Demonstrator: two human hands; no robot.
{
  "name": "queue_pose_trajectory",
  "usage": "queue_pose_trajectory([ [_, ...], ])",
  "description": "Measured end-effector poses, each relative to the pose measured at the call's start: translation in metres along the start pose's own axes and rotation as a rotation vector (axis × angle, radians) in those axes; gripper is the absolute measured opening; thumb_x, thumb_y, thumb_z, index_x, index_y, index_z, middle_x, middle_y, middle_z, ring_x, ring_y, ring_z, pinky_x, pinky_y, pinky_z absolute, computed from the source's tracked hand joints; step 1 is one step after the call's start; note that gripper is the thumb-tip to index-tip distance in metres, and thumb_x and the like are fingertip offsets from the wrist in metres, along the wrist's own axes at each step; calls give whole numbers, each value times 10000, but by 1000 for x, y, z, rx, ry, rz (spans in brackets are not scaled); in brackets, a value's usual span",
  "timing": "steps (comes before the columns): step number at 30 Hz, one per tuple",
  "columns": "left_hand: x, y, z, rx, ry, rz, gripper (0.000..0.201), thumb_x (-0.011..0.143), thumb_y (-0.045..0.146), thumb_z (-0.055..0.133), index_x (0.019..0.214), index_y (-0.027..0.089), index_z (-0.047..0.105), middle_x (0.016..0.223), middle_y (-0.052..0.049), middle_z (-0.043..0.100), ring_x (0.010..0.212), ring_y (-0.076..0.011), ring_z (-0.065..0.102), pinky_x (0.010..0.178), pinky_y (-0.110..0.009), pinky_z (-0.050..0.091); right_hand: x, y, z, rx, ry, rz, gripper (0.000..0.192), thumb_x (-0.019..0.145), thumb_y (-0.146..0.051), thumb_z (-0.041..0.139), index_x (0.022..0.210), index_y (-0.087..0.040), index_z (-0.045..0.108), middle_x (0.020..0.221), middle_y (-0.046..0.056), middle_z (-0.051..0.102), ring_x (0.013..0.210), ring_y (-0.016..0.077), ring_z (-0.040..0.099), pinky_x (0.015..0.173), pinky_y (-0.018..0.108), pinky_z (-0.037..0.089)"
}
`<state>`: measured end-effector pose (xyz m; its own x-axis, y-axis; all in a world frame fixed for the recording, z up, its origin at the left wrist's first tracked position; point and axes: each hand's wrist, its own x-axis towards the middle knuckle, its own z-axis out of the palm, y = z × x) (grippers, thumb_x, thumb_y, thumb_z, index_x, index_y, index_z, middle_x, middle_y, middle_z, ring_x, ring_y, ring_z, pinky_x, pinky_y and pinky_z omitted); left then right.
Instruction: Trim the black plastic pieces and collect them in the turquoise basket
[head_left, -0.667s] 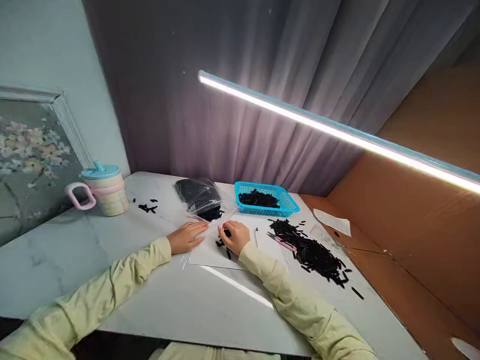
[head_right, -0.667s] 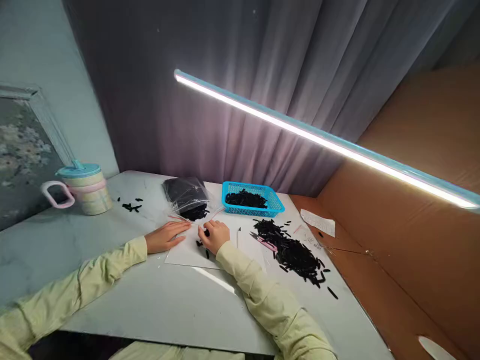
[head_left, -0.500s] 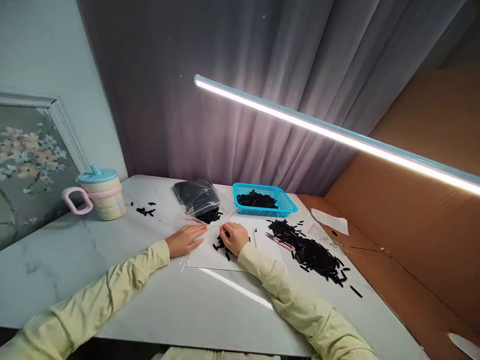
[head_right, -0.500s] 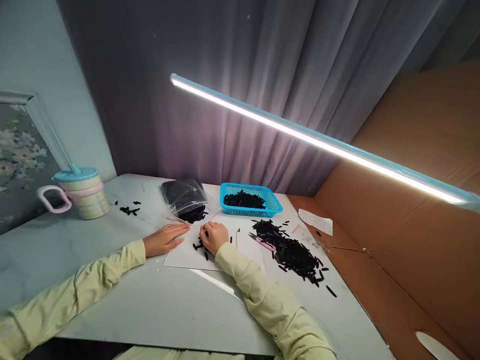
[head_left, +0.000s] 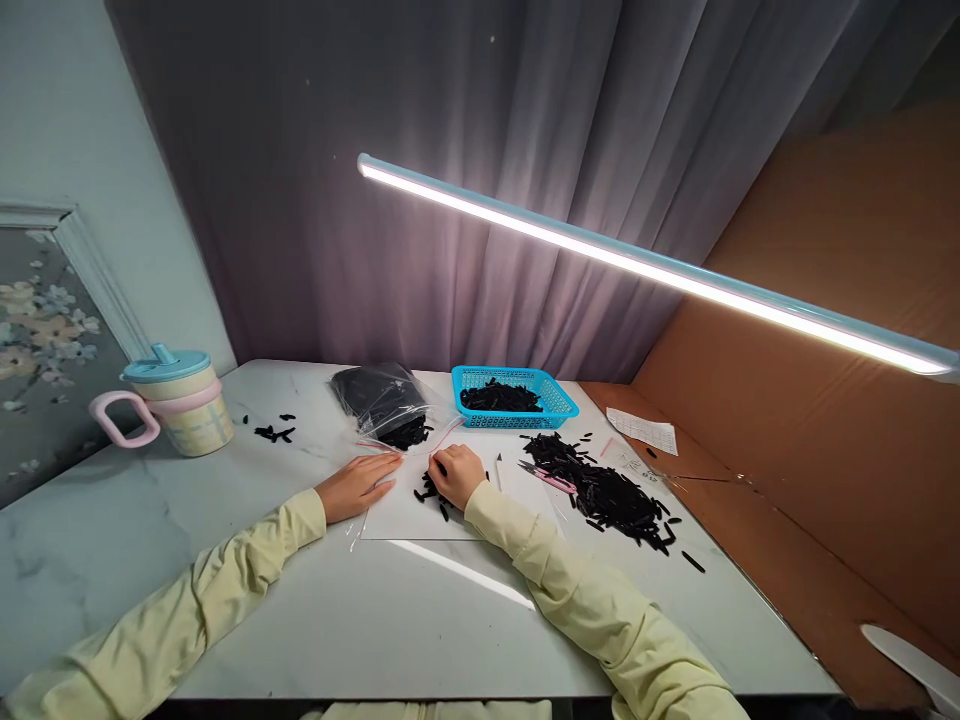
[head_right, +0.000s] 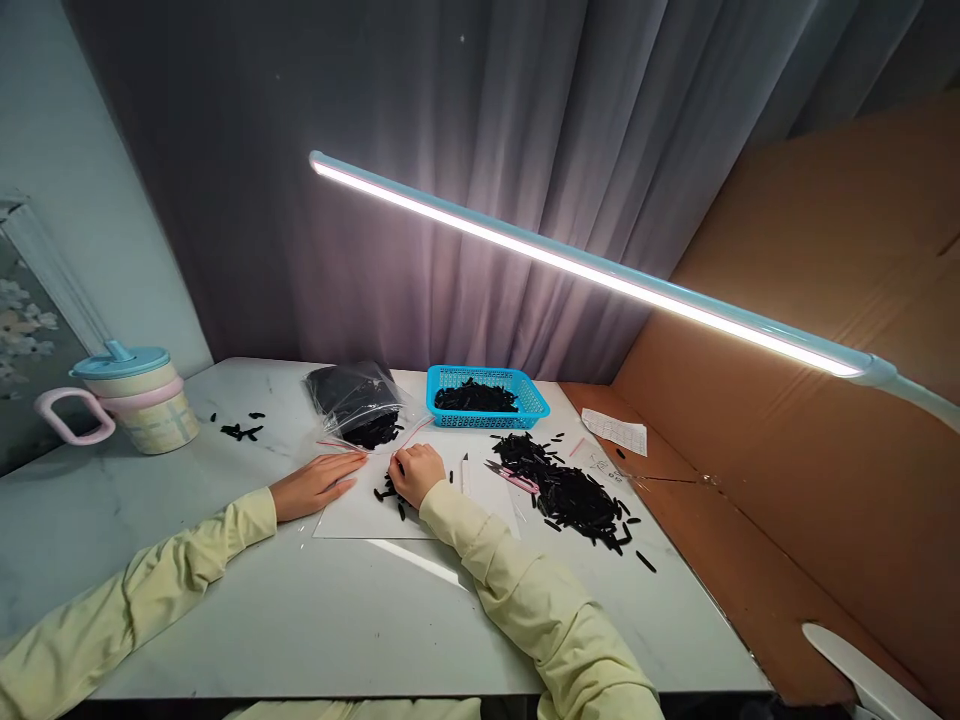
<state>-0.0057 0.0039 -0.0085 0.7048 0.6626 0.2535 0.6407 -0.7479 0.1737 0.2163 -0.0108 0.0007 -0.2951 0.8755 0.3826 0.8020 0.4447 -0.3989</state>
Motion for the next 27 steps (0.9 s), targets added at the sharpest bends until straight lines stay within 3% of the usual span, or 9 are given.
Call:
queue_pose_trajectory([
  [6, 1, -1, -1, -1, -4, 5, 442, 921, 352, 320, 1295, 160, 456, 1336, -85, 472, 1236, -217, 421, 1023, -372, 351, 7, -4, -12, 330, 192, 138, 260, 885, -288, 502, 1116, -173, 532, 1138, 77, 551, 938, 183, 576, 795, 384, 495],
  [8, 1, 0, -1, -6, -5, 4, 443, 921, 354, 316, 1292, 160, 462, 1336, -85, 473, 1233, -217, 424, 1023, -372, 350, 14, -3, -28, 465, 276, 201, 224, 905, -312, 450, 1006, -162, 583, 1027, 69, 612, 885, 173, 600, 780, 361, 498],
  [10, 1, 0, -1, -15, -3, -1, 450, 921, 360, 312, 1290, 154, 465, 1333, -90, 474, 1231, -222, 426, 1020, -378, 354, 20, -3, -51, 603, 350, 258, 367, 928, -368, 331, 803, -163, 608, 804, 66, 673, 782, 174, 639, 735, 325, 506],
  [13, 1, 2, 0, -30, 9, -15, 461, 919, 368, 310, 1288, 141, 467, 1329, -98, 478, 1235, -235, 420, 1017, -391, 356, 17, -5, -91, 797, 397, 312, 433, 889, -455, 307, 705, -162, 568, 606, 64, 674, 577, 176, 649, 555, 280, 502],
  [15, 1, 4, 0, -41, 16, -18, 457, 918, 367, 315, 1285, 146, 471, 1324, -93, 485, 1231, -235, 425, 1017, -390, 358, 4, -7, -115, 901, 393, 333, 419, 849, -489, 358, 672, -162, 553, 507, 48, 650, 422, 157, 592, 424, 254, 447],
  [18, 0, 5, 1, -58, 17, -27, 451, 917, 362, 319, 1284, 152, 472, 1321, -89, 489, 1226, -233, 432, 1018, -389, 359, -26, -12, -144, 998, 382, 364, 379, 817, -482, 436, 644, -166, 554, 267, -52, 453, 203, 89, 329, 281, 208, 259],
  [21, -2, 7, 1, -78, 7, -44, 464, 919, 371, 310, 1291, 139, 462, 1333, -94, 475, 1241, -231, 413, 1036, -391, 336, -59, -19, -167, 1117, 363, 398, 362, 801, -406, 516, 550, -149, 560, 187, -80, 314, 191, 38, 162, 286, 186, 129],
  [23, -2, 9, -1, -92, -1, -60, 481, 919, 390, 304, 1293, 128, 456, 1348, -99, 455, 1254, -233, 393, 1050, -395, 315, -78, -26, -183, 1197, 404, 371, 363, 802, -361, 527, 519, -141, 582, 178, -72, 302, 194, 34, 154, 295, 197, 121],
  [27, 3, 26, -3, -123, -5, -94, 515, 927, 424, 264, 1299, 112, 436, 1355, -122, 441, 1256, -236, 390, 1041, -388, 325, -109, -39, -201, 1099, 650, 235, 380, 817, -278, 533, 461, -158, 588, 187, -59, 305, 225, 47, 194, 333, 239, 178],
])
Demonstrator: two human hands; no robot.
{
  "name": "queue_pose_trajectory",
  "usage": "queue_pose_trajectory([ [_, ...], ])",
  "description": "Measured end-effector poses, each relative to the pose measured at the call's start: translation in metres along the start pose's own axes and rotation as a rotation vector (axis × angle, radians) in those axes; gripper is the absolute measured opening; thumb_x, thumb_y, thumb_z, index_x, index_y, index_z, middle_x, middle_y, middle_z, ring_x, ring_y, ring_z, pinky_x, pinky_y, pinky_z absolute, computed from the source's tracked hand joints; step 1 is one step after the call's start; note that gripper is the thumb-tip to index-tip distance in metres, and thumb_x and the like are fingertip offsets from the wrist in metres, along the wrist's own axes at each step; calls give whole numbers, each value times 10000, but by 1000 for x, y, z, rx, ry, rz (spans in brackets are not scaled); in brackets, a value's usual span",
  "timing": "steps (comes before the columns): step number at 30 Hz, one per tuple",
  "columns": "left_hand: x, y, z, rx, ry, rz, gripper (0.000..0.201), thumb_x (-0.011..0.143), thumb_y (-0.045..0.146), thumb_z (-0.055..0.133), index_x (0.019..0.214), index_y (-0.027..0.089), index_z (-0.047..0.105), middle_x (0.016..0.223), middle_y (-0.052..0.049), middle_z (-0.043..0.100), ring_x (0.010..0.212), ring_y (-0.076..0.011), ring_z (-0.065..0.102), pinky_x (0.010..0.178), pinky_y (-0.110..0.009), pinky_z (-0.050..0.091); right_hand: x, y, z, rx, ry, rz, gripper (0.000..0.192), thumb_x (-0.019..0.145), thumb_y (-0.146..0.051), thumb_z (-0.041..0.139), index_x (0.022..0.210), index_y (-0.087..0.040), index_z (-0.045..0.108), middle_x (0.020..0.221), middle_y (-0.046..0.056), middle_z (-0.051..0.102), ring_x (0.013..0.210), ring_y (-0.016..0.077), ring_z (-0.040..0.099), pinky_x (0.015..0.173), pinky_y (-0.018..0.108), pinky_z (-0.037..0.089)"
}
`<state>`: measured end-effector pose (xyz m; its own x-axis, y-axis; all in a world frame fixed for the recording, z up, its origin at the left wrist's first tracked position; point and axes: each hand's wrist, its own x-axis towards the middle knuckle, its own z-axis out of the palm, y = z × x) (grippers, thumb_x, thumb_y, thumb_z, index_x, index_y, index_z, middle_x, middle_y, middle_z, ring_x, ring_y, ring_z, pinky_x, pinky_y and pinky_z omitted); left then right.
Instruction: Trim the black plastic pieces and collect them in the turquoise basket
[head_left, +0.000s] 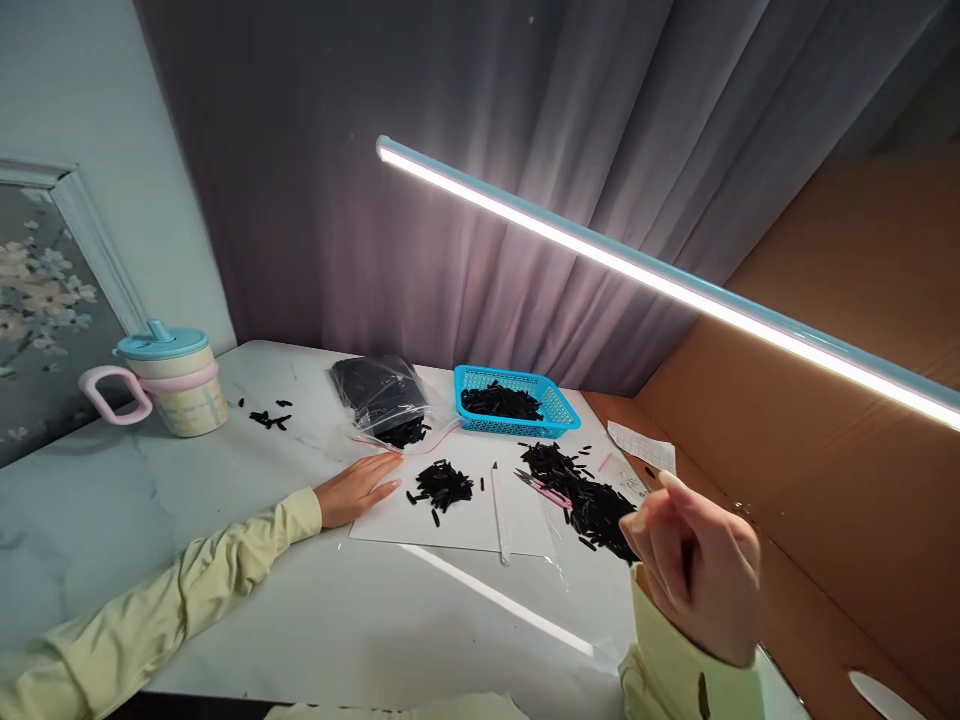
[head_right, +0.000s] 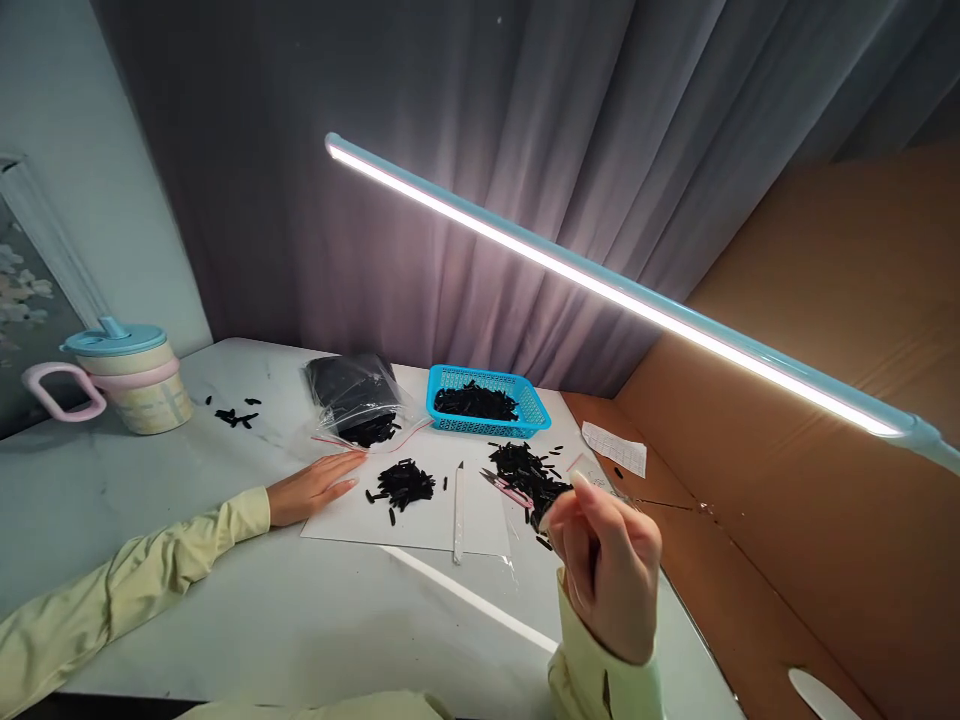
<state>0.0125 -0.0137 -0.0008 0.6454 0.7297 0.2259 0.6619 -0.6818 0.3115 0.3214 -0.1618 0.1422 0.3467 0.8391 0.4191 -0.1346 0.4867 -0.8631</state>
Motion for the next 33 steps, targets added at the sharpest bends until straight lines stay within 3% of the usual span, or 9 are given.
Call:
queue_pose_trajectory([
  [3, 14, 24, 8, -42, -7, 0, 529, 921, 454, 274, 1311, 124, 411, 1367, -112, 428, 1253, -221, 397, 1044, -354, 322, -19, -1, -4, -114, 36, -76, 339, 820, -277, 540, 508, -177, 628, 223, -68, 297, 259, 62, 197, 355, 260, 207],
  [7, 41, 55, 26, -98, 38, -29, 639, 862, 527, 382, 1308, 70, 379, 1373, -177, 396, 1268, -284, 362, 1043, -390, 303, -41, 13, -4, -283, -107, -15, 360, 855, -312, 501, 551, -177, 639, 283, -79, 264, 284, 62, 184, 352, 254, 168],
  [10, 56, 67, 35, -111, 90, -37, 557, 887, 468, 360, 1276, 71, 389, 1317, -195, 451, 1220, -289, 420, 1015, -412, 328, -47, 23, 1, -374, -188, 16, 368, 861, -342, 494, 569, -169, 635, 304, -86, 254, 280, 53, 192, 340, 240, 140],
  [16, 57, 66, 37, -86, 164, 22, 307, 897, 300, 357, 1112, 117, 478, 1107, -147, 557, 1084, -258, 493, 958, -409, 367, -31, 55, 24, -612, -160, -121, 428, 884, -378, 422, 548, -163, 576, 319, -84, 279, 292, 55, 253, 391, 218, 265],
  [19, 57, 65, 35, -84, 178, 20, 240, 885, 294, 371, 996, 126, 503, 993, -134, 555, 992, -263, 507, 900, -422, 392, -28, 77, 32, -813, -215, -238, 467, 893, -375, 363, 530, -164, 567, 349, -64, 299, 326, 67, 267, 389, 219, 240],
  [24, 59, 67, 34, -126, 171, -21, 213, 896, 305, 339, 854, 155, 485, 865, -98, 537, 871, -249, 517, 813, -414, 418, -34, 96, 33, -929, -281, -306, 460, 875, -358, 374, 481, -180, 532, 358, -40, 363, 342, 75, 268, 400, 225, 227],
  [29, 57, 66, 32, -219, 136, -105, 202, 904, 306, 377, 847, 175, 519, 828, -61, 575, 835, -217, 552, 786, -382, 434, -35, 99, 32, -1012, -288, -395, 448, 877, -315, 369, 452, -192, 438, 355, -41, 342, 335, 77, 248, 408, 234, 198],
  [33, 69, 59, 23, -397, 112, -184, 200, 891, 291, 479, 997, 147, 568, 995, -68, 590, 889, -182, 573, 795, -376, 473, -32, 100, 32, -1056, -309, -489, 442, 868, -288, 381, 436, -197, 374, 344, -52, 282, 326, 81, 197, 409, 250, 160],
])
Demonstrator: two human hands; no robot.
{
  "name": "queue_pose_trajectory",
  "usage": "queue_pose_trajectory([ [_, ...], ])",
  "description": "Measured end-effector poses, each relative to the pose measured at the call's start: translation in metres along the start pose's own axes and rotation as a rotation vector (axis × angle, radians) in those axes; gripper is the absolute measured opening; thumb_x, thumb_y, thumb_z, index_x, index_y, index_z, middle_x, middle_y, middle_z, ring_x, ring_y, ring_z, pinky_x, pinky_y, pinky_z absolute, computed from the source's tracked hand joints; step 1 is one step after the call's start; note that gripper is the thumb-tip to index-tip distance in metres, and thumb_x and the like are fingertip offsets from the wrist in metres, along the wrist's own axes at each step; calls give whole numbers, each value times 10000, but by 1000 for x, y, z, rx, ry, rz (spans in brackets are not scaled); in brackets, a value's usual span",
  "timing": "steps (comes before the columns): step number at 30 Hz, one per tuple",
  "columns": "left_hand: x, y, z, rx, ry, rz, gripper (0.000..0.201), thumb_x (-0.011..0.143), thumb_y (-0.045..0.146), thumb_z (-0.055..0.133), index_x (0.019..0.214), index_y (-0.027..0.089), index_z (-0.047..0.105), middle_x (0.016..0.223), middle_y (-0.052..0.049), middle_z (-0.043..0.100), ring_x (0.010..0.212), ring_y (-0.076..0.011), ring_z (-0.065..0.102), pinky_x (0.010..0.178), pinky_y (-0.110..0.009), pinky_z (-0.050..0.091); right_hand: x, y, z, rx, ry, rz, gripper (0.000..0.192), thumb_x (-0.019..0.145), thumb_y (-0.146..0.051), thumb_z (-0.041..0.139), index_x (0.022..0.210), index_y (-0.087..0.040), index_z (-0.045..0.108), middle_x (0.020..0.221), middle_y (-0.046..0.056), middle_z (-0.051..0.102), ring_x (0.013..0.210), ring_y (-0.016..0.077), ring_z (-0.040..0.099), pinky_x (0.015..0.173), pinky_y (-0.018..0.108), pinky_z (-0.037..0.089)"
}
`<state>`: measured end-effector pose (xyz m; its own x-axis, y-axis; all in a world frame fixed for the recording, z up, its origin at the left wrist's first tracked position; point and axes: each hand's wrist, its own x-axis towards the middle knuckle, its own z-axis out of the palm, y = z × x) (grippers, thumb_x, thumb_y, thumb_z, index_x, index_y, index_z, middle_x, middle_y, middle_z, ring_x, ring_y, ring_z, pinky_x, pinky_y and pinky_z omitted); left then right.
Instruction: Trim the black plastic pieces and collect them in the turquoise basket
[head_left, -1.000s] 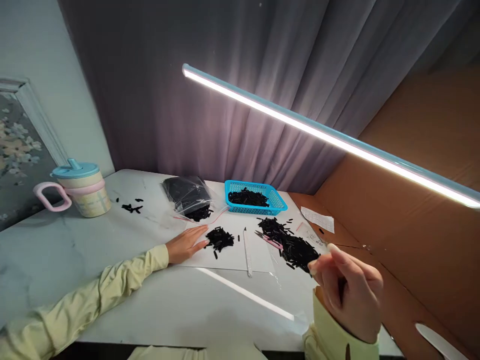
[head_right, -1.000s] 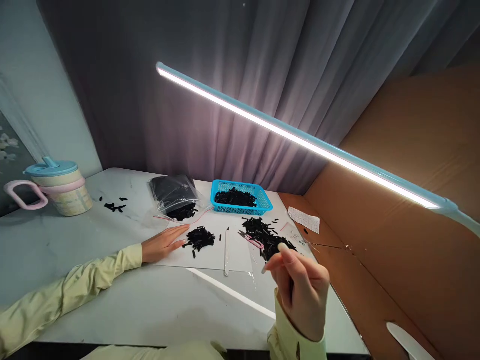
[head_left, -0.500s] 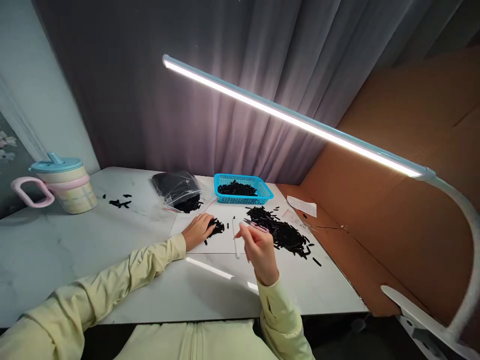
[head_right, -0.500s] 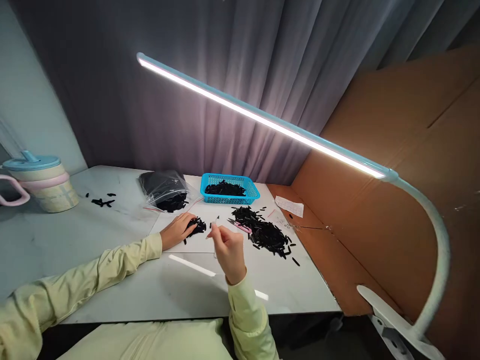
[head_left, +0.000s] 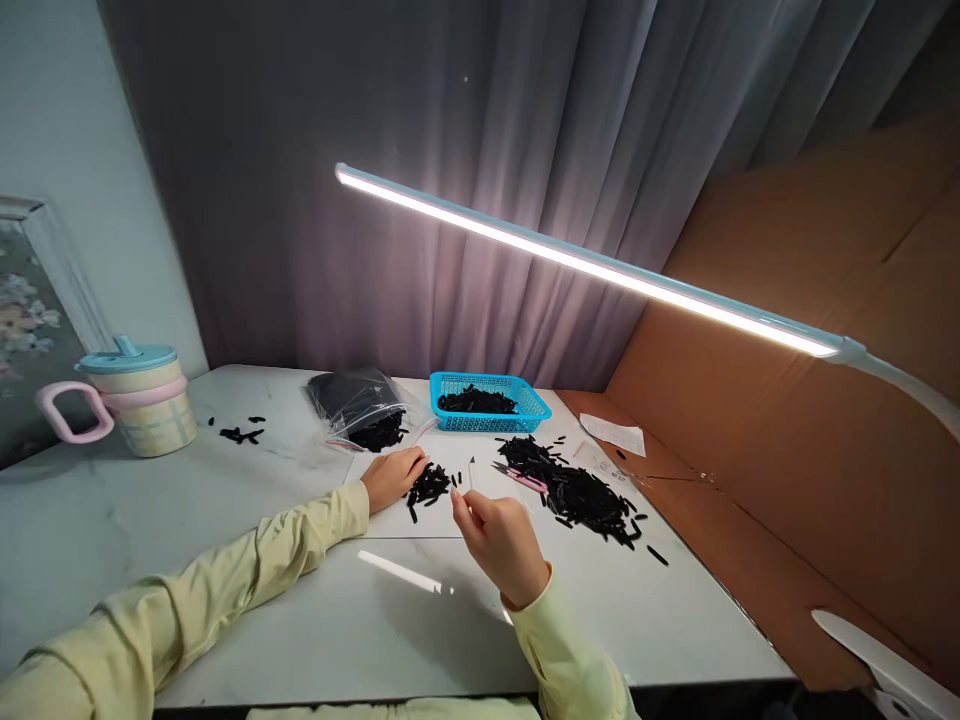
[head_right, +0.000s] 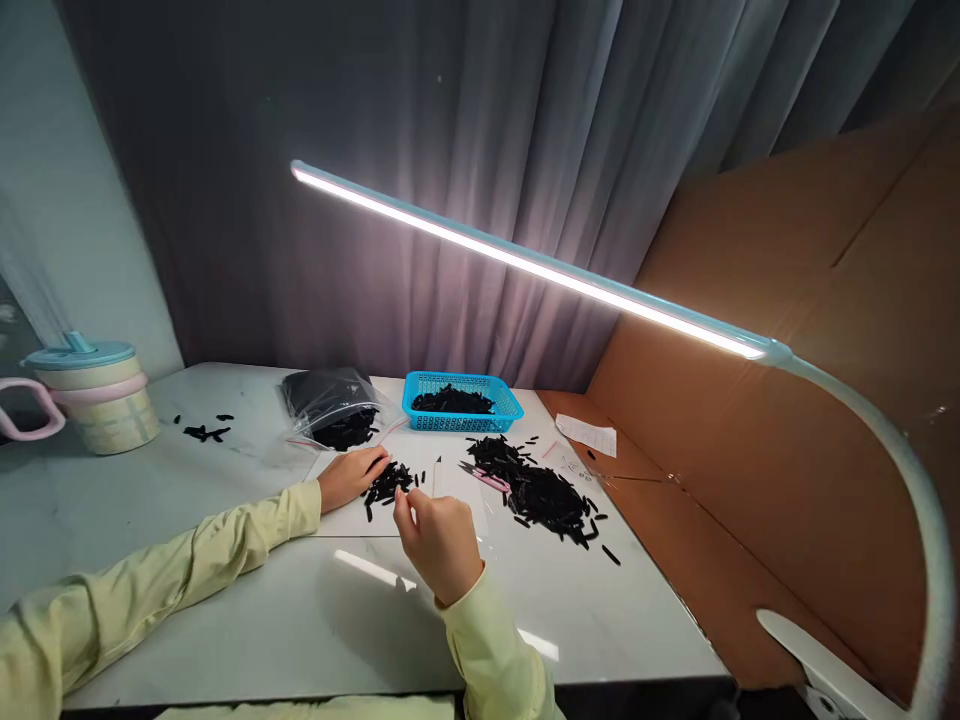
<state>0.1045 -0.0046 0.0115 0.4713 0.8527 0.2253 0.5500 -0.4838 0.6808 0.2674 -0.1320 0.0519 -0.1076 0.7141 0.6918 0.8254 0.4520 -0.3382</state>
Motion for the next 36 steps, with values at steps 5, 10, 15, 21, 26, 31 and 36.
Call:
queue_pose_trajectory([
  [5, 29, 1, -13, -407, -27, -197, 305, 871, 303, 521, 1122, 131, 535, 1118, -74, 554, 955, -227, 569, 793, -398, 495, 1, 8, -8, -9, -6, -4, 419, 884, -273, 373, 472, -197, 393, 370, -55, 279, 348, 83, 214, 406, 240, 175],
  [10, 36, -5, -21, -924, -187, -426, 306, 877, 285, 515, 1145, 137, 515, 1126, -91, 548, 946, -203, 572, 787, -398, 497, -2, 15, -13, -7, -41, 70, 437, 885, -287, 384, 457, -199, 358, 378, -55, 277, 356, 81, 203, 401, 237, 178],
  [15, 33, -10, -33, -1351, -299, -598, 189, 894, 265, 488, 978, 107, 549, 838, -29, 582, 636, -100, 570, 533, -228, 497, -6, 24, -30, -32, -152, 118, 425, 879, -295, 393, 466, -196, 383, 370, -49, 329, 343, 76, 250, 401, 233, 194],
  [21, 37, 10, -41, -1635, -286, -689, 223, 865, 109, 352, 656, 186, 333, 505, 62, 311, 316, -60, 357, 209, -139, 206, -14, 36, -71, 101, -254, 308, 372, 887, -364, 397, 586, -188, 527, 417, -31, 494, 335, 75, 378, 398, 208, 286],
  [26, 37, 23, -32, -1742, -276, -738, 237, 843, 101, 380, 642, 198, 297, 498, 77, 237, 290, -54, 302, 204, -138, 194, -3, 25, -71, 194, -441, 232, 280, 893, -328, 394, 737, -191, 583, 539, -7, 596, 417, 99, 499, 424, 206, 344],
  [31, 30, 20, -18, -1830, -260, -776, 159, 872, 140, 390, 714, 147, 411, 547, 38, 361, 383, -73, 409, 230, -133, 228, 24, 16, -38, 115, -638, 18, 162, 851, -244, 483, 975, -199, 577, 769, 33, 679, 608, 142, 613, 568, 235, 418],
  [36, 28, 17, -12, -1880, -179, -765, 226, 891, 269, 493, 1050, 114, 538, 944, -58, 585, 740, -135, 590, 616, -281, 519, 35, 19, 15, 201, -651, 107, 109, 798, -240, 583, 883, -171, 576, 803, 51, 687, 640, 161, 638, 564, 237, 427],
])
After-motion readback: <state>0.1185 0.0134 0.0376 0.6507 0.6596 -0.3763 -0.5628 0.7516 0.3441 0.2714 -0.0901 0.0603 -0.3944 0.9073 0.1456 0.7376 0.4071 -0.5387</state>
